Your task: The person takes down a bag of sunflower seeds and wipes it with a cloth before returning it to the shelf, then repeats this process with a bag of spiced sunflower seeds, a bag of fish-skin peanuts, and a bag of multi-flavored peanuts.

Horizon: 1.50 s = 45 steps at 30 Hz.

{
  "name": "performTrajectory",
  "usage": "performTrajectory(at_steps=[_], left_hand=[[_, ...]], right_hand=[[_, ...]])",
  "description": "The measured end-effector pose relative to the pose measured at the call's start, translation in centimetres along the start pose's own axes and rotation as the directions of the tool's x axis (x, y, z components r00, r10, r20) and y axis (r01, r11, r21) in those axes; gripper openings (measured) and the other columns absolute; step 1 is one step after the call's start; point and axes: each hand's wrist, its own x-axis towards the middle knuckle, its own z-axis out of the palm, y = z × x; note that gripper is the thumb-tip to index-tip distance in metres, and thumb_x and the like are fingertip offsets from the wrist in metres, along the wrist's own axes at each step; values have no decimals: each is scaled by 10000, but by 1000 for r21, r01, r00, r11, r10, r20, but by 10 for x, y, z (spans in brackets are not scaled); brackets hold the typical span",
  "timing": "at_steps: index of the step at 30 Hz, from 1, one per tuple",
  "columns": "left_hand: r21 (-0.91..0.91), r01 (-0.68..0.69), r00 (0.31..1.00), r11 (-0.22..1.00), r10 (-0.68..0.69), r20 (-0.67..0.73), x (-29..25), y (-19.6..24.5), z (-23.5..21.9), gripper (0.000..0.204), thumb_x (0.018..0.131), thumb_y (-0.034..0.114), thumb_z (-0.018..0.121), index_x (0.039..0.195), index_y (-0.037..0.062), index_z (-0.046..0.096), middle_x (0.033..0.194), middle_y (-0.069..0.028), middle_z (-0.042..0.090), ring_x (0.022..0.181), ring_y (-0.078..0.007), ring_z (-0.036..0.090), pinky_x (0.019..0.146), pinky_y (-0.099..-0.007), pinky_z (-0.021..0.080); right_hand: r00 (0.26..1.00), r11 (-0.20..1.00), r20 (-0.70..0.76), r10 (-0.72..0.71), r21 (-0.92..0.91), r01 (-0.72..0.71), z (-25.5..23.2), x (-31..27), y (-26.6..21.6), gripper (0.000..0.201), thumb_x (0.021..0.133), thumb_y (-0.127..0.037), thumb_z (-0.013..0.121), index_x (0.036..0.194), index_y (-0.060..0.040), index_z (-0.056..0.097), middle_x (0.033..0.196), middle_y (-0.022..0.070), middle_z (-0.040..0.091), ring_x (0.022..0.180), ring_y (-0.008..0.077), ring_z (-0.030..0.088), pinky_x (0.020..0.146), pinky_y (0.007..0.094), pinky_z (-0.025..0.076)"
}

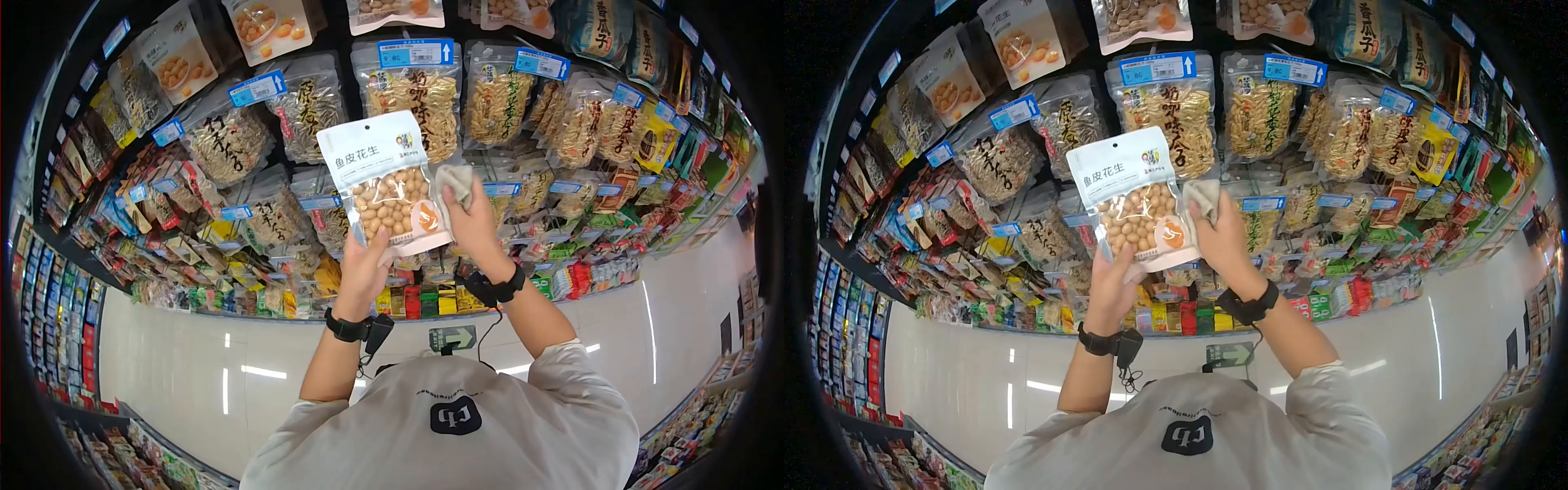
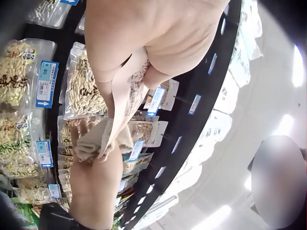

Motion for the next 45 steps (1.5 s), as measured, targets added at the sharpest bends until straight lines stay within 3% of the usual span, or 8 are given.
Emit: performTrajectory(at_steps=[4,16,22,24,25,29,42,45], left_hand=[[-113,-6,1000,994,6,-6,5,-1,15,491,1025,93,475,1478,127,290,1456,-110,436,1295,-265,496,1010,-425,488],[-274,-10,999,962,22,41,15,-12,25,599,1052,518,233,1493,118,298,1483,-105,417,1363,-257,433,1131,-432,366],[-240,-88,994,967,101,40,18,-17,19,610,1048,528,249,1474,103,350,1472,-80,444,1356,-243,437,1128,-428,357],[-585,220,878,781,102,467,19,-3,13,612,1051,516,240,1490,98,320,1499,-83,414,1369,-248,421,1142,-432,338],[-309,72,997,948,-66,29,12,-7,20,608,1049,520,233,1478,100,332,1494,-92,417,1362,-255,428,1143,-434,342],[-229,-46,998,972,56,36,13,-8,37,625,1040,547,208,1474,113,329,1467,-94,437,1354,-261,436,1134,-431,363],[63,-128,989,990,123,77,24,-24,34,596,1074,432,217,1522,39,215,1523,-140,347,1395,-259,377,1160,-406,316],[232,-194,973,953,158,165,26,-14,36,675,1059,480,261,1530,3,186,1524,-168,341,1387,-264,388,1154,-388,317]], right_hand=[[773,596,171,-611,-544,591,8,-26,-15,461,730,-78,643,1161,50,543,1350,193,503,1225,395,497,1019,498,381],[652,522,363,-666,-398,754,39,-32,-34,359,748,-101,677,1053,46,557,1331,204,487,1217,400,484,1008,526,376],[746,669,65,-663,-396,629,44,-20,-16,336,683,-79,688,976,26,562,1304,187,527,1219,403,490,1016,516,367],[567,525,375,-733,-216,823,44,-34,-23,335,686,-76,685,981,28,565,1330,199,495,1224,414,470,1012,512,368],[632,577,343,-695,-260,774,40,-28,-25,310,699,-74,666,970,35,561,1335,211,490,1239,422,458,1018,511,362],[823,739,-32,-567,-461,491,33,-5,-17,324,717,-91,662,995,42,563,1330,213,503,1270,416,442,1046,510,327],[671,568,63,-738,-478,670,31,-13,-33,374,854,-173,647,1140,39,535,1368,211,454,1264,399,422,1055,532,300],[852,839,-187,-489,-366,402,13,4,-27,416,901,-153,611,1249,26,468,1215,208,515,1146,404,484,1004,477,370]])
